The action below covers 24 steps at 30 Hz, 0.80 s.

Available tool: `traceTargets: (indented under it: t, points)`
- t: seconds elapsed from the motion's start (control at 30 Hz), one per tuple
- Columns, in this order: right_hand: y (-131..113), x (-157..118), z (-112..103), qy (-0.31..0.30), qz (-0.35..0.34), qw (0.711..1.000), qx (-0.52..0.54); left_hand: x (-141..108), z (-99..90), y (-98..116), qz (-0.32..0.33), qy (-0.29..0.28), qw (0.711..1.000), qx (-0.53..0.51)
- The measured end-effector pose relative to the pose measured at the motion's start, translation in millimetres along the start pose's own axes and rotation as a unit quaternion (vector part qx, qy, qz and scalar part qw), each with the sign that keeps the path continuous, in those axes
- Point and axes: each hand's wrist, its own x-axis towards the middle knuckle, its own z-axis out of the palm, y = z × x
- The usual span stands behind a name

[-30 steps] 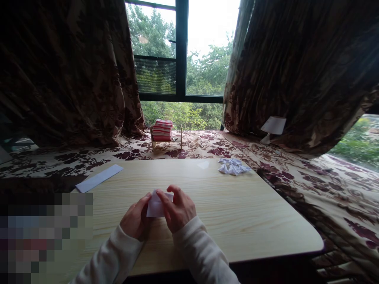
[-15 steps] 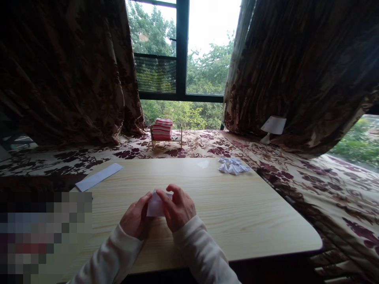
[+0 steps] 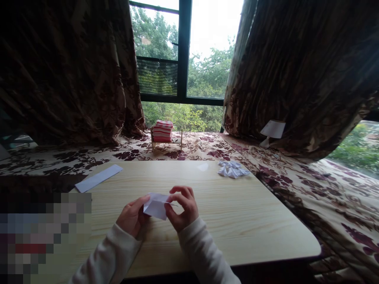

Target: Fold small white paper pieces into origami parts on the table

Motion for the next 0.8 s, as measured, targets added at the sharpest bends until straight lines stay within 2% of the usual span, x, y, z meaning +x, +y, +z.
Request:
traceTargets:
  t: [0.03,0.1,0.17,0.23,0.3,0.33,0.4,0.47,0.63,0.8]
  points:
    - [1,1,0,0.027,0.047,0.997,0.051,2,-1.7,0,0.009,0.009,1.0,0.01]
    - [5,2,0,0.064,0.164,0.973,0.148,5,-5.1,1,0.035,0.019,0.999,0.036]
    - [8,1,3,0.064,0.271,0.935,0.219,6,-7.1,3,0.076,0.031,0.995,0.059]
    - [9,-2,8,0.054,0.324,0.911,0.251,5,-6.8,5,0.142,0.023,0.986,0.085]
    - [9,-6,13,0.047,0.32,0.914,0.246,1,-4.7,6,0.189,-0.012,0.976,0.11]
    - [8,-7,15,0.045,0.307,0.923,0.229,-2,-3.1,5,0.19,-0.04,0.973,0.123]
    - [7,-9,19,0.037,0.287,0.937,0.194,-6,0.2,3,0.153,-0.089,0.974,0.142]
    - [7,-9,19,0.038,0.289,0.937,0.192,-9,3.1,0,0.117,-0.118,0.974,0.153]
    - [14,0,5,0.04,0.34,0.905,0.251,-8,2.1,0,0.069,-0.138,0.969,0.191]
    - [25,3,-10,-0.027,0.356,0.89,0.283,-6,-5.5,12,0.014,-0.124,0.968,0.219]
